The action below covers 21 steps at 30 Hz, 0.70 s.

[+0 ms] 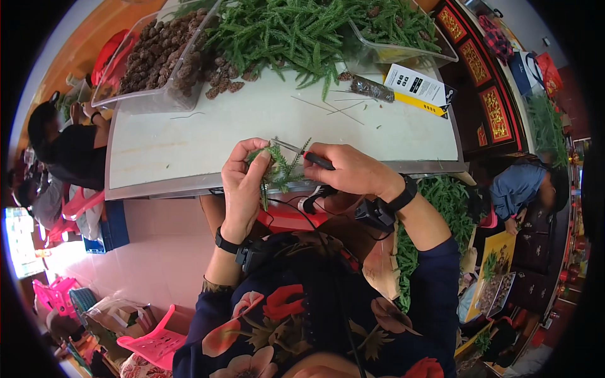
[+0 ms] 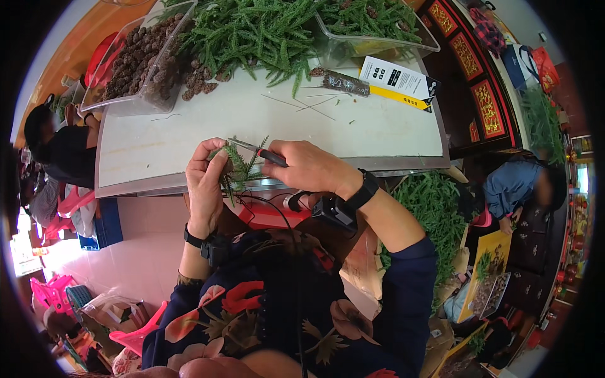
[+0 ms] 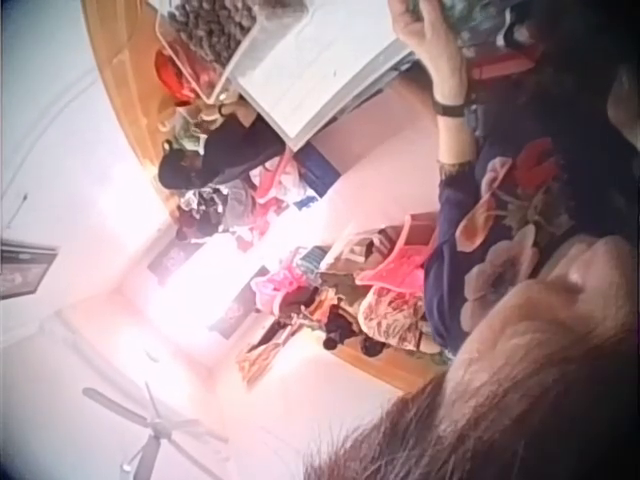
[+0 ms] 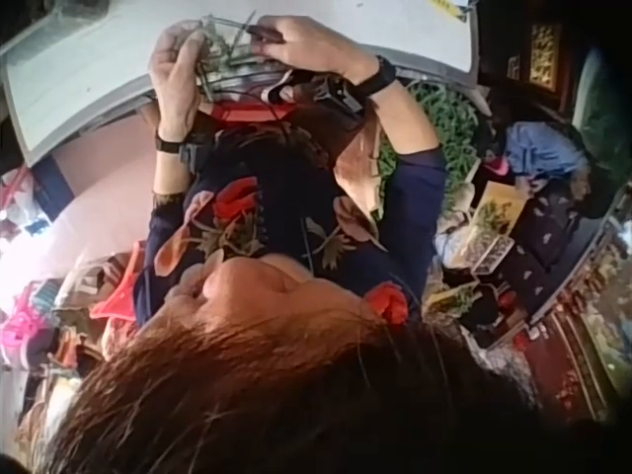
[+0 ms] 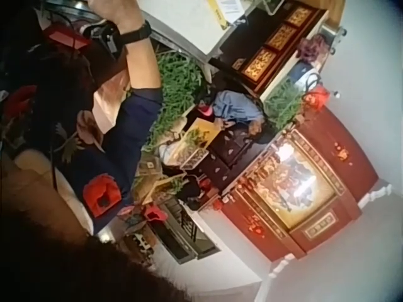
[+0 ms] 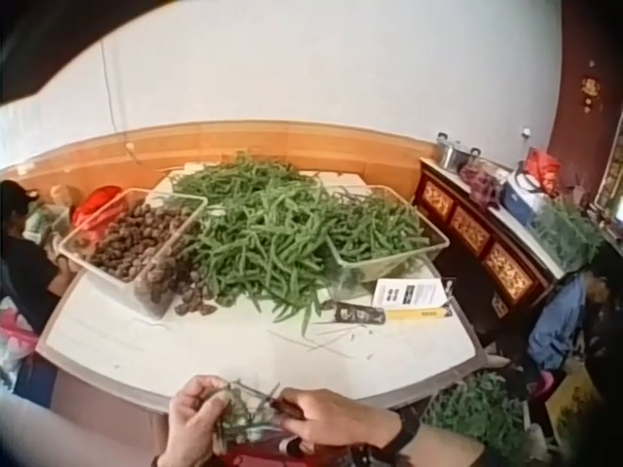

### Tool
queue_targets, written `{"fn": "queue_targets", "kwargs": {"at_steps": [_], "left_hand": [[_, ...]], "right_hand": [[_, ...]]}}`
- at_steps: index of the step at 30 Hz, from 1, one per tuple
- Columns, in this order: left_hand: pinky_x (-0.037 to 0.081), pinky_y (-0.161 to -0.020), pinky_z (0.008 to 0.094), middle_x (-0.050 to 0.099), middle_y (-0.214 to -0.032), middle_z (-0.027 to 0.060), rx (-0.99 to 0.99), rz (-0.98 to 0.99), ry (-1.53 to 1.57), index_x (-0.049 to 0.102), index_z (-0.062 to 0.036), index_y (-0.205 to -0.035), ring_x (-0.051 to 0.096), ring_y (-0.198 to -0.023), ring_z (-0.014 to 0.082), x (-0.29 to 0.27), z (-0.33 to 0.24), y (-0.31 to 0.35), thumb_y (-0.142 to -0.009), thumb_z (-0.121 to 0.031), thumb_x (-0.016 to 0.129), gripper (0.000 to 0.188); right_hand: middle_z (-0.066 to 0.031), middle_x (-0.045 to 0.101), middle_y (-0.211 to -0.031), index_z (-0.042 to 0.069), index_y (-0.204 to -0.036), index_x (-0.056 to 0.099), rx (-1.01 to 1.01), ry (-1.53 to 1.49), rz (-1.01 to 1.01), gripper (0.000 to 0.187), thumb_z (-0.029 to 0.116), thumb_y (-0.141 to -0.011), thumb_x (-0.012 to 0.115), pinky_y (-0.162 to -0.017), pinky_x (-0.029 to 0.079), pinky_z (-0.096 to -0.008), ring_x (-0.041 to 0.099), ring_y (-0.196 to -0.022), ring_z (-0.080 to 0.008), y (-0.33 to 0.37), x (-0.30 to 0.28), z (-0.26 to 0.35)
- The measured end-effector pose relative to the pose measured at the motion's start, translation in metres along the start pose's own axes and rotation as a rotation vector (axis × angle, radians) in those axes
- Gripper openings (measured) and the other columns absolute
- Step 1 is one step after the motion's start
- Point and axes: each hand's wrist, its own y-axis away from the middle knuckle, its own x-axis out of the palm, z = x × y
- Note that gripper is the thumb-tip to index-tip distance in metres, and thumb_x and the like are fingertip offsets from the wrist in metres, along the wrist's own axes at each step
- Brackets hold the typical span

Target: The recorder is assembling small decorative items by attaching green leafy sprigs to small brown objects, possibly seeds or dried fruit.

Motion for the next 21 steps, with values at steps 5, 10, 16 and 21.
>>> {"fn": "queue_targets", "kwargs": {"at_steps": [5, 10, 16, 21], "left_hand": [[0.046, -0.067, 0.0182, 0.062, -0.087, -0.0001, 0.003, 0.005, -0.006, 0.060, -0.0005, -0.106, 0.055, -0.073, 0.0031, 0.010, 0.003, 0.003, -0.093, -0.003, 0.057, 0.014], [0.046, -0.068, 0.0181, 0.063, -0.087, 0.0004, 0.011, -0.004, -0.045, 0.060, -0.0001, -0.107, 0.056, -0.074, 0.0035, 0.020, 0.004, 0.006, -0.093, -0.003, 0.057, 0.014], [0.046, -0.069, 0.0180, 0.065, -0.087, 0.0016, -0.038, 0.018, -0.110, 0.061, 0.0011, -0.107, 0.057, -0.076, 0.0044, 0.023, 0.011, 0.008, -0.093, -0.005, 0.059, 0.016], [0.047, -0.069, 0.0184, 0.065, -0.087, 0.0023, -0.012, 0.004, -0.158, 0.061, 0.0014, -0.106, 0.058, -0.076, 0.0052, 0.024, 0.012, 0.009, -0.093, -0.006, 0.060, 0.016]], "right_hand": [[-0.0153, 0.066, -0.089, 0.001, -0.106, 0.060, -0.008, -0.016, 0.011, 0.028, 0.024, -0.090, 0.062, -0.077, 0.048, -0.0353, 0.063, -0.081, -0.0295, 0.009, -0.006, 0.003], [-0.0167, 0.066, -0.090, 0.000, -0.106, 0.060, 0.013, 0.032, 0.003, 0.030, 0.025, -0.090, 0.062, -0.077, 0.048, -0.0358, 0.063, -0.083, -0.0306, 0.018, -0.011, 0.004], [-0.0190, 0.066, -0.090, -0.001, -0.105, 0.060, 0.069, 0.095, 0.016, 0.031, 0.027, -0.090, 0.062, -0.076, 0.048, -0.0381, 0.063, -0.083, -0.0336, 0.025, -0.015, 0.000], [-0.0203, 0.066, -0.090, -0.002, -0.103, 0.059, 0.064, 0.106, 0.045, 0.031, 0.026, -0.090, 0.061, -0.075, 0.047, -0.0400, 0.063, -0.084, -0.0353, 0.028, -0.016, 0.001]]}}
